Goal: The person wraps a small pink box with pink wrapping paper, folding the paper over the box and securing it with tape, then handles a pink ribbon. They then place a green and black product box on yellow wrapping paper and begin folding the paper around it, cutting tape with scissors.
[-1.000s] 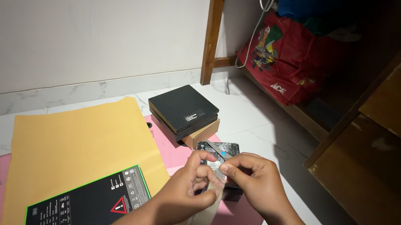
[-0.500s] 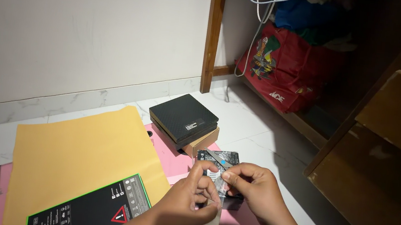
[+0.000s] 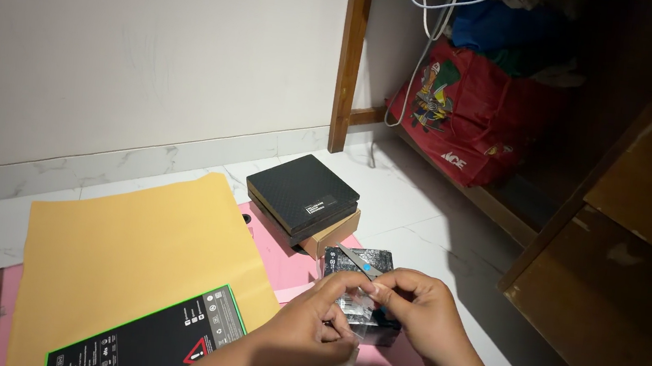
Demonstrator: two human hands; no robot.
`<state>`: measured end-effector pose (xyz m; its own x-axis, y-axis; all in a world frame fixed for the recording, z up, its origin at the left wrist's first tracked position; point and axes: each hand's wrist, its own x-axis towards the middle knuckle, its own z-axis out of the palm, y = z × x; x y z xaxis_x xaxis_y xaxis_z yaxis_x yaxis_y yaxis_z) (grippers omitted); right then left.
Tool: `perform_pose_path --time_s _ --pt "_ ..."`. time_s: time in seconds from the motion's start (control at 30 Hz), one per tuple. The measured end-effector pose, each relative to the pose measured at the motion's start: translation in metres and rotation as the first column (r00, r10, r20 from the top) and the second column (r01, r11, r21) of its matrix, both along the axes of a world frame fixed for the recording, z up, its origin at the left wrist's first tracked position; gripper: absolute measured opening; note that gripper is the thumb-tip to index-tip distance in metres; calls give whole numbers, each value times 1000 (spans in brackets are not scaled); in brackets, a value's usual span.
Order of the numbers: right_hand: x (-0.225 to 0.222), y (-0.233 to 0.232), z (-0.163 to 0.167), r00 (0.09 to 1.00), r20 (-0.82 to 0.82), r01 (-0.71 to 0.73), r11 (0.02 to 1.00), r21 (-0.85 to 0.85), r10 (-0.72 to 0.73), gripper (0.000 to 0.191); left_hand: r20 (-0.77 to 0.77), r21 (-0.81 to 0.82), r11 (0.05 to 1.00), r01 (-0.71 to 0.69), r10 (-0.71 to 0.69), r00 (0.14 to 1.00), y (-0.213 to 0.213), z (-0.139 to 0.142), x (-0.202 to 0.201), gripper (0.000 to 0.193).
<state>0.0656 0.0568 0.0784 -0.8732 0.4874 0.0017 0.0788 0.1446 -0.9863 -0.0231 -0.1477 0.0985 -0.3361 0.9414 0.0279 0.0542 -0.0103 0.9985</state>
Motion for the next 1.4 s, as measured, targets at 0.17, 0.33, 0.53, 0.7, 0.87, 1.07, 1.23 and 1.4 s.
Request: perform_pose_path --time_s 0.17,0.33,0.53,0.7,0.87,1.07,1.23,1.4 --pt "-2 3 1 998 -58 18 996 86 -13 14 -184 33 999 17 -11 983 -2 -2 -2 67" --pt "-1 7 9 994 -84 -47 954 296 75 13 -166 97 989 107 -90 982 1 -7 -3 74" --pt "2 10 16 987 -132 -4 824 567 96 14 -114 64 993 101 -93 989 0 -4 -5 78" --pt "4 10 24 983 -158 34 748 663 95 18 -156 33 993 115 -108 982 -2 7 -5 82" --pt "13 22 42 992 63 23 660 751 -106 24 -145 19 993 119 -115 983 -4 11 -5 87" --pt "17 7 50 896 377 -171 602 780 -234 40 -118 37 991 132 -127 985 -3 9 -4 91" --pt "11 0 51 826 487 -249 593 766 -282 31 -60 -7 998 70 -70 996 -4 7 -3 94" --pt "17 27 42 827 537 -271 717 642 -168 27 -65 -6 999 39 -39 997 -6 7 -4 97"
